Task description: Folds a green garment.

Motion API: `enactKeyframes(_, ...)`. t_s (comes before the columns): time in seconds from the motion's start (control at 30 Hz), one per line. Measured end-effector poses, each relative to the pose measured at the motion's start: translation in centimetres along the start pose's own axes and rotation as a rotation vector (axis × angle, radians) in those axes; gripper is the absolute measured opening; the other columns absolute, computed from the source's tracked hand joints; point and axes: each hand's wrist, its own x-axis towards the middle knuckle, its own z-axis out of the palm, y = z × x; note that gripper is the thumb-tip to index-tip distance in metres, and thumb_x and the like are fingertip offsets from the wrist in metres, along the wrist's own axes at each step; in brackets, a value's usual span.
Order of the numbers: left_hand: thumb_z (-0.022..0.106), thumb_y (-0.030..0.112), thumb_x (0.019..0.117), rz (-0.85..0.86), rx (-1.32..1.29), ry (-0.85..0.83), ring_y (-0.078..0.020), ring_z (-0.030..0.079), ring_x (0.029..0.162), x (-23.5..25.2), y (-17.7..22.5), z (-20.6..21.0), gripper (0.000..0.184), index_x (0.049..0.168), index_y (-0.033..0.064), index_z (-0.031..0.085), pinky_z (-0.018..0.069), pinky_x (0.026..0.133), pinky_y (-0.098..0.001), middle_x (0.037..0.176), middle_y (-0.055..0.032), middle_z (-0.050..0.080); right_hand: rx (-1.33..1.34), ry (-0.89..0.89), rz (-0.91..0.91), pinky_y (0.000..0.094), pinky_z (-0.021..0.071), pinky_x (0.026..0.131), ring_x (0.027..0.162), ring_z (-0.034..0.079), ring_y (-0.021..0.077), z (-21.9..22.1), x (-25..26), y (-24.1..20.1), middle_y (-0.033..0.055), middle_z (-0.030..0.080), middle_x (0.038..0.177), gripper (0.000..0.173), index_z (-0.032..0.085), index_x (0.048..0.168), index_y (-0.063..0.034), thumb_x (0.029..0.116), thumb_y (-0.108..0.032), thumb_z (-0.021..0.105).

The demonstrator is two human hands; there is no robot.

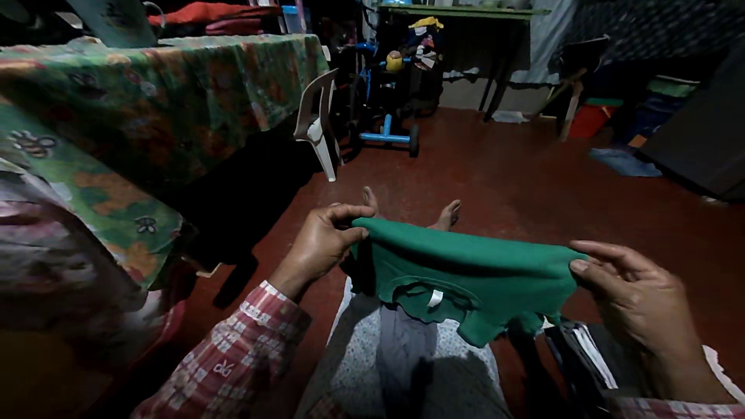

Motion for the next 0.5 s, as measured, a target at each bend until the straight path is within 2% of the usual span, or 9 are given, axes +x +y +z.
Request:
enactKeyframes(0.07, 0.078, -0.003, 0.0842, 0.047, 0.214, 0.000, -0.0101, 0.066, 0.088, 0.0, 0.1, -0.4, 0.027, 0.109, 0.0076, 0.076, 0.0572, 0.078, -0.0262, 0.101, -0.0044, 0.069, -0.099, -0.046, -0.050, 0.0180, 0.0593, 0.070, 0.076, 0.068, -0.0006, -0.8, 0.1, 0.4, -0.0095, 0.073, 0.094, 0.027, 0.071, 0.113, -0.0054, 0.0876, 0.000, 0.066)
enactKeyframes(0.13, 0.078, 0.006, 0.0886, 0.123, 0.456, 0.009, -0.0128, 0.064, 0.086, -0.2, 0.1, -0.9, 0.018, 0.107, 0.0086, 0.077, 0.0549, 0.076, -0.0312, 0.094, -0.0050, 0.066, -0.173, -0.097, -0.111, 0.0192, 0.0603, 0.075, 0.080, 0.069, -0.0008, -1.4, 0.0, 0.7, -0.0083, 0.074, 0.097, 0.022, 0.071, 0.112, -0.0020, 0.0911, -0.004, 0.066)
enactKeyframes(0.23, 0.076, 0.013, 0.0912, 0.204, 0.540, 0.006, -0.0128, 0.063, 0.082, -0.6, -0.3, -1.7, 0.009, 0.099, 0.0080, 0.076, 0.0545, 0.073, -0.0326, 0.091, -0.0047, 0.065, -0.257, -0.153, -0.136, 0.0183, 0.0599, 0.072, 0.077, 0.068, -0.0026, -2.1, -0.4, 0.6, -0.0096, 0.073, 0.092, 0.014, 0.071, 0.104, -0.0036, 0.0948, -0.009, 0.063)
enactKeyframes(0.3, 0.074, 0.018, 0.0917, 0.230, 0.429, -0.047, -0.0095, 0.062, 0.090, -1.1, -0.7, -2.6, 0.007, 0.095, 0.0114, 0.074, 0.0545, 0.077, -0.0281, 0.098, -0.0013, 0.063, -0.231, -0.216, -0.128, 0.0181, 0.0588, 0.074, 0.081, 0.067, -0.0009, -2.9, -0.5, 0.7, -0.0094, 0.071, 0.096, 0.011, 0.070, 0.102, -0.0100, 0.0966, -0.017, 0.063)
enactKeyframes(0.33, 0.073, 0.021, 0.0915, 0.234, 0.318, -0.096, -0.0075, 0.061, 0.095, -1.5, -0.9, -3.0, 0.008, 0.093, 0.0138, 0.073, 0.0540, 0.080, -0.0254, 0.104, 0.0014, 0.062, -0.156, -0.275, -0.114, 0.0187, 0.0579, 0.078, 0.089, 0.067, 0.0014, -3.4, -0.4, 0.9, -0.0082, 0.070, 0.104, 0.012, 0.070, 0.103, -0.0151, 0.0984, -0.024, 0.063)
enactKeyframes(0.37, 0.072, 0.026, 0.0913, 0.238, 0.183, -0.148, -0.0053, 0.063, 0.098, -1.7, -1.0, -3.3, 0.009, 0.091, 0.0165, 0.072, 0.0556, 0.082, -0.0228, 0.109, 0.0041, 0.064, -0.031, -0.332, -0.086, 0.0196, 0.0574, 0.080, 0.095, 0.068, 0.0038, -3.8, -0.3, 1.1, -0.0064, 0.072, 0.110, 0.013, 0.071, 0.104, -0.0199, 0.0991, -0.030, 0.064)
enactKeyframes(0.4, 0.073, 0.031, 0.0918, 0.233, 0.023, -0.200, -0.0049, 0.065, 0.098, -1.8, -1.1, -3.6, 0.012, 0.090, 0.0184, 0.072, 0.0573, 0.083, -0.0220, 0.110, 0.0051, 0.067, 0.122, -0.373, -0.049, 0.0190, 0.0571, 0.078, 0.094, 0.069, 0.0043, -3.8, -0.2, 1.1, -0.0049, 0.073, 0.111, 0.013, 0.072, 0.104, -0.0226, 0.0986, -0.031, 0.064)
enactKeyframes(0.47, 0.075, 0.034, 0.0914, 0.151, -0.272, -0.233, -0.0032, 0.068, 0.082, -1.9, -1.1, -3.2, 0.013, 0.090, 0.0204, 0.072, 0.0579, 0.074, -0.0199, 0.094, 0.0049, 0.073, 0.378, -0.427, 0.025, 0.0173, 0.0582, 0.071, 0.084, 0.069, 0.0015, -3.2, -0.1, 0.8, -0.0063, 0.073, 0.100, 0.013, 0.073, 0.104, -0.0238, 0.0984, -0.029, 0.063)
enactKeyframes(0.5, 0.072, 0.028, 0.0933, 0.066, -0.361, -0.203, -0.0030, 0.067, 0.072, -1.7, -1.1, -2.5, 0.011, 0.088, 0.0188, 0.070, 0.0574, 0.067, -0.0197, 0.082, 0.0036, 0.072, 0.443, -0.405, 0.071, 0.0169, 0.0579, 0.069, 0.079, 0.068, 0.0004, -2.6, 0.0, 0.7, -0.0066, 0.073, 0.093, 0.013, 0.073, 0.103, -0.0223, 0.0989, -0.025, 0.061)
